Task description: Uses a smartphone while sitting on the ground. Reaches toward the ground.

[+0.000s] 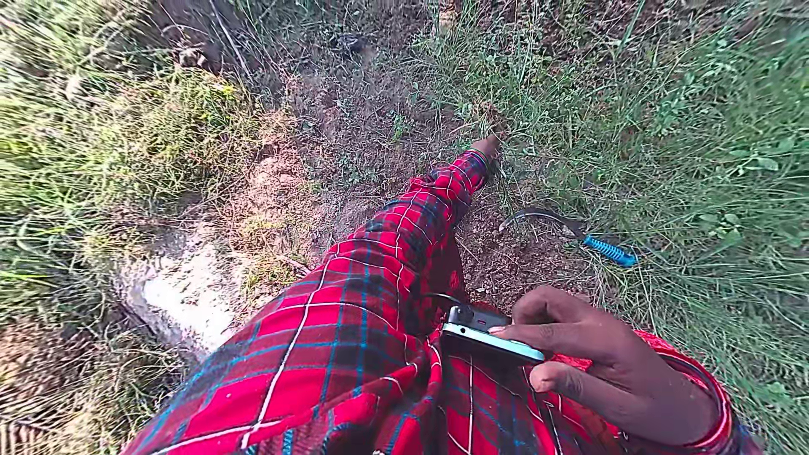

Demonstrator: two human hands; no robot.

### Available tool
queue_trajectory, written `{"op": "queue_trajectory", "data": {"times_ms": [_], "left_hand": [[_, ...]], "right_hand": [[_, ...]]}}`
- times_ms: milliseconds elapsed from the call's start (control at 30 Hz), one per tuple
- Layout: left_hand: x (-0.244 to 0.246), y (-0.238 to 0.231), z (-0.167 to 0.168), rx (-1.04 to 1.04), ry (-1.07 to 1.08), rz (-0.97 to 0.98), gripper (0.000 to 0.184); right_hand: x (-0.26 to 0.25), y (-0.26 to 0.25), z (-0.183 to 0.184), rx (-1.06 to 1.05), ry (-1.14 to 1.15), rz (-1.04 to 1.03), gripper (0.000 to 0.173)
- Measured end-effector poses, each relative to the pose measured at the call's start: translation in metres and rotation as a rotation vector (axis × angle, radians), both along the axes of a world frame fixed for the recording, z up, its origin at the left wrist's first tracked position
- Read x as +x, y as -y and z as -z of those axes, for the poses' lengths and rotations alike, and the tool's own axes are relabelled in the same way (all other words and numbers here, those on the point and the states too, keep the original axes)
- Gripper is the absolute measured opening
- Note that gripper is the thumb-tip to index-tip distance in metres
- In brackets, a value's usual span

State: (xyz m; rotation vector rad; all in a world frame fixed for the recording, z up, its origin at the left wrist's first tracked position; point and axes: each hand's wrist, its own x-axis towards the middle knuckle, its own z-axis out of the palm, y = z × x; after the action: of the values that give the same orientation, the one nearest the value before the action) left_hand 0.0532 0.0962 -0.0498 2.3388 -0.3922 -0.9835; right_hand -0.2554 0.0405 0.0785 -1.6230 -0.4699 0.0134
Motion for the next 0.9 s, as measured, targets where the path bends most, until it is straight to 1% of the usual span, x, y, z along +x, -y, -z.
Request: {"op": "queue_trajectory", "data": {"times_ms": [33, 100, 200, 233, 367, 467, 533, 567, 600, 633, 667, 733, 833, 900], "left_hand": [[-0.003, 0.0, -0.003, -0.044, -0.043, -0.075, 0.044], [-0.006, -0.001, -0.007, -0.092, -0.088, -0.157, 0.049], [-0.008, 0.001, 0.0, -0.165, -0.168, -0.347, 0.055], [-0.008, 0.001, 0.002, -0.171, -0.18, -0.37, 0.055], [-0.008, 0.002, 0.001, -0.155, -0.179, -0.366, 0.055], [-0.01, 0.002, 0.005, -0.122, -0.127, -0.302, 0.056], [-0.017, 0.004, -0.011, -0.087, -0.137, -0.31, 0.055], [-0.021, 0.006, -0.024, -0.054, -0.148, -0.281, 0.053], [-0.022, 0.007, -0.031, -0.028, -0.149, -0.252, 0.053], [-0.021, 0.007, -0.027, -0.038, -0.152, -0.275, 0.053], [-0.018, 0.005, -0.014, -0.063, -0.152, -0.306, 0.056], [-0.013, 0.001, 0.001, -0.095, -0.149, -0.317, 0.057], [-0.01, 0.0, 0.003, -0.073, -0.123, -0.264, 0.058], [-0.008, 0.003, 0.007, -0.059, -0.107, -0.248, 0.058]], "right_hand": [[0.0, 0.0, 0.0, 0.007, 0.007, -0.003, 0.043], [0.0, 0.0, 0.0, 0.002, 0.02, 0.0, 0.043], [-0.002, -0.001, -0.001, -0.029, 0.039, 0.009, 0.043], [-0.002, -0.001, -0.002, -0.045, 0.048, 0.009, 0.044], [-0.003, -0.004, -0.004, -0.092, 0.084, 0.013, 0.046], [-0.002, -0.008, -0.003, -0.072, 0.122, 0.033, 0.044], [-0.001, -0.012, -0.003, -0.045, 0.15, 0.057, 0.044], [-0.001, -0.012, -0.004, -0.032, 0.159, 0.071, 0.044], [0.0, -0.012, -0.006, -0.017, 0.17, 0.088, 0.044], [0.0, -0.012, -0.008, 0.004, 0.174, 0.107, 0.044], [-0.001, -0.01, -0.011, 0.032, 0.172, 0.136, 0.043], [-0.001, -0.005, -0.018, 0.103, 0.155, 0.21, 0.043], [0.0, 0.009, -0.023, 0.196, 0.119, 0.354, 0.037], [0.001, 0.016, -0.021, 0.299, 0.092, 0.479, 0.033]]}}
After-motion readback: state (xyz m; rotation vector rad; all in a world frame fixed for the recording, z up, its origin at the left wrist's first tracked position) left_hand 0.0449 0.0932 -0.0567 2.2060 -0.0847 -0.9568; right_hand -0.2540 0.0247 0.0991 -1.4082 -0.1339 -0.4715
